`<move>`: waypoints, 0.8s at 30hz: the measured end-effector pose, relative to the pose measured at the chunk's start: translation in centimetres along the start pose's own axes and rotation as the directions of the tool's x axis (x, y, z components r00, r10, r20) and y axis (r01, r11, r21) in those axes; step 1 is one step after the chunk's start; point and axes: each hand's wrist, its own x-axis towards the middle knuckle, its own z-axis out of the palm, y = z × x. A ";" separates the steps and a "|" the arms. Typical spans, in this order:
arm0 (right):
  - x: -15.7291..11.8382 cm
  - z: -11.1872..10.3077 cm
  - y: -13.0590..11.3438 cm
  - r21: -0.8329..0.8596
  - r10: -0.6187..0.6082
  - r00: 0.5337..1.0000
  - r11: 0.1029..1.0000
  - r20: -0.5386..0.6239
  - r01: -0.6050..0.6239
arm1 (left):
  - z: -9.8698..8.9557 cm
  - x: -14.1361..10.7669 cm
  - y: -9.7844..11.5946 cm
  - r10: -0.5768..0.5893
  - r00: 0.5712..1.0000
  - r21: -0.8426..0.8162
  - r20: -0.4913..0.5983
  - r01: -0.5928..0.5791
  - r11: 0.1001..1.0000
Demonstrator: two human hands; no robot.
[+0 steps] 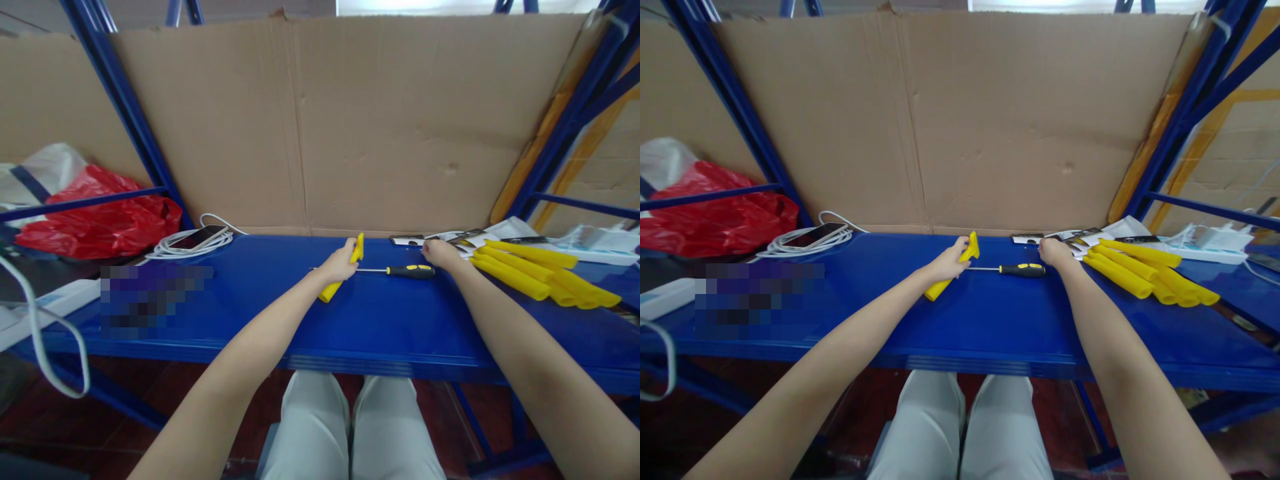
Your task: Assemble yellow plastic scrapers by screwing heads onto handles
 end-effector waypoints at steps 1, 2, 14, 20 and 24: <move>-0.1 0.0 -0.1 0.006 0.008 1.000 1.000 0.002 -0.008 | 0.0 0.0 0.0 -0.003 1.000 -0.007 0.002 0.003 1.000; -0.1 0.0 -0.1 0.014 0.022 1.000 1.000 0.002 -0.022 | 0.0 0.0 0.0 -0.006 1.000 -0.015 0.007 0.006 1.000; 0.2 0.5 -0.6 0.048 0.202 0.977 0.978 0.061 -0.205 | 0.1 1.0 2.2 -0.006 1.000 -0.305 0.016 0.011 0.952; 0.1 0.3 -0.9 0.065 0.217 0.974 0.973 0.072 -0.222 | 0.8 2.1 5.0 -0.064 0.997 -0.427 0.045 0.077 0.901; 0.1 0.3 -0.7 0.094 0.220 0.973 0.970 0.070 -0.226 | 2.2 3.4 6.4 -0.099 0.992 -0.494 0.074 0.123 0.861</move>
